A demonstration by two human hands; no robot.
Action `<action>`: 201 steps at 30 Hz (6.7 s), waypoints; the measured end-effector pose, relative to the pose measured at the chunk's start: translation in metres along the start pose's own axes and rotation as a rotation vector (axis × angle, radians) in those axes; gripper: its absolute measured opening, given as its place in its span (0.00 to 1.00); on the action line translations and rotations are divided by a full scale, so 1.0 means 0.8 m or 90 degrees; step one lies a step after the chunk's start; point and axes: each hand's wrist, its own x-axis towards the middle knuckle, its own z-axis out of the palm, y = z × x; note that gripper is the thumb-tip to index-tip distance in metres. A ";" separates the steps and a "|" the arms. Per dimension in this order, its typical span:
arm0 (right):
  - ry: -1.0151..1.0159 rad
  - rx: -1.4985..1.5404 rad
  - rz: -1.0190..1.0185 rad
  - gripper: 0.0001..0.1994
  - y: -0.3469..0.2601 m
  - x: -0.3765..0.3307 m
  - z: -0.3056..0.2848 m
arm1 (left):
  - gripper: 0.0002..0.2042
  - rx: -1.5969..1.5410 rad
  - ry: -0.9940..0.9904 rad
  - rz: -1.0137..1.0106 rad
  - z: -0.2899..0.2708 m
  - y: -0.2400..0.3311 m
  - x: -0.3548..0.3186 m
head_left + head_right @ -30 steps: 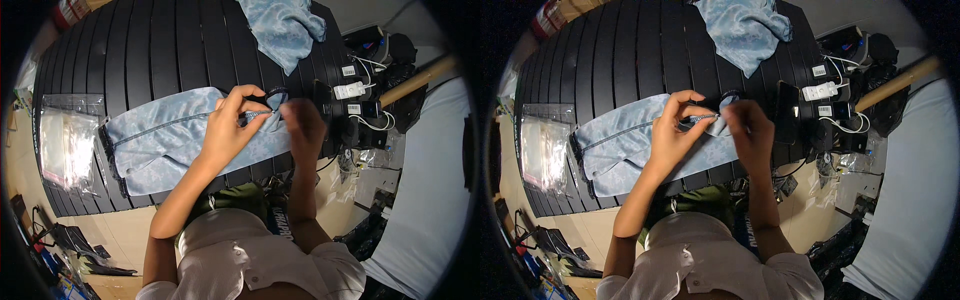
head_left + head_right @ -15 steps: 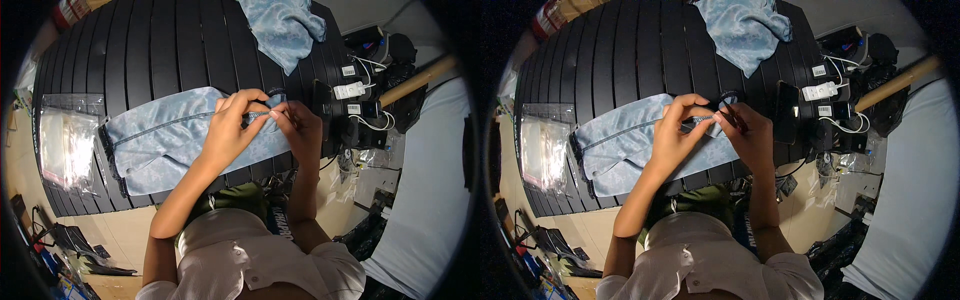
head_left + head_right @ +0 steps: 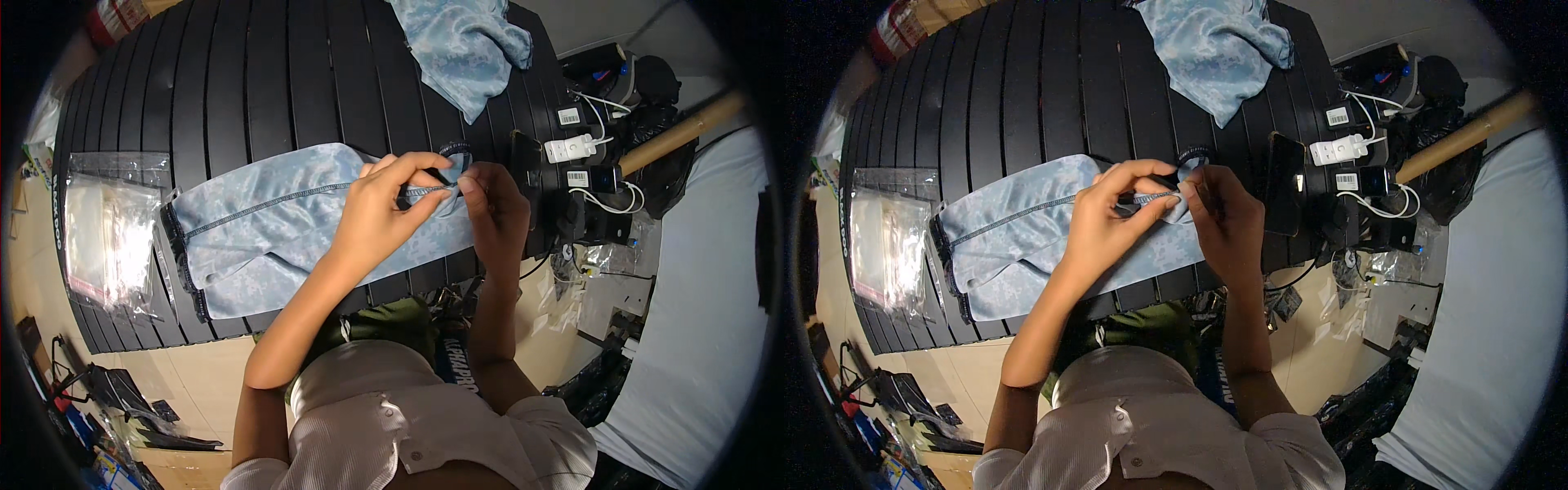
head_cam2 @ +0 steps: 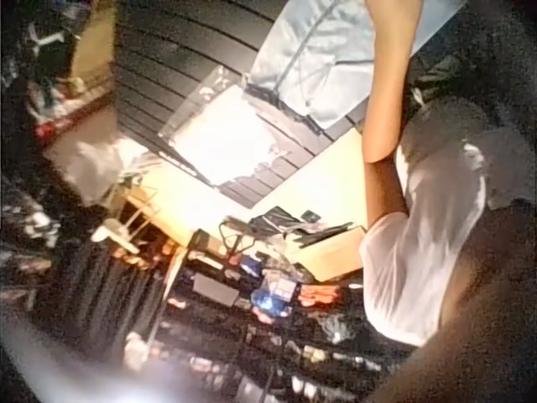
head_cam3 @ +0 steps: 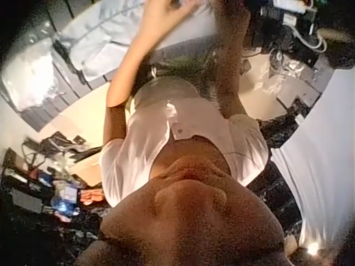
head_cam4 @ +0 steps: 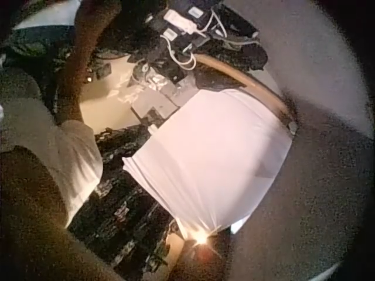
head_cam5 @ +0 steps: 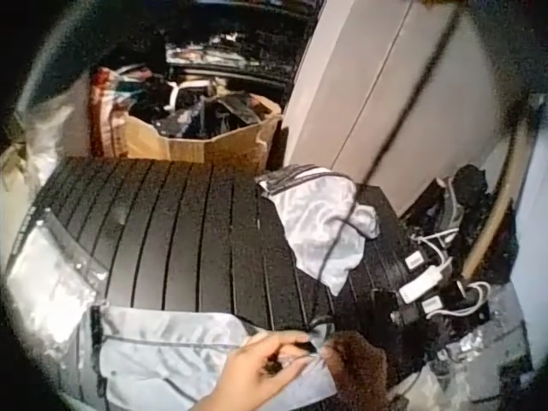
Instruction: Trim loose threads from camouflage patterned neck gaiters using thread nippers.
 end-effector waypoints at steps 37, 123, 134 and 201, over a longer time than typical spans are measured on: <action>-0.413 1.072 0.498 0.23 -0.004 -0.021 0.028 | 0.04 -0.465 0.030 -0.283 -0.001 -0.005 -0.003; -0.140 -0.074 0.027 0.13 0.023 0.020 0.046 | 0.13 0.393 0.254 -0.407 -0.214 0.026 -0.167; -0.187 -0.133 0.026 0.16 0.022 0.017 0.047 | 0.18 0.649 0.332 -0.258 -0.218 -0.028 -0.149; -0.158 -0.413 0.232 0.12 0.078 -0.008 -0.073 | 0.12 0.272 -0.002 -0.451 -0.248 0.056 -0.209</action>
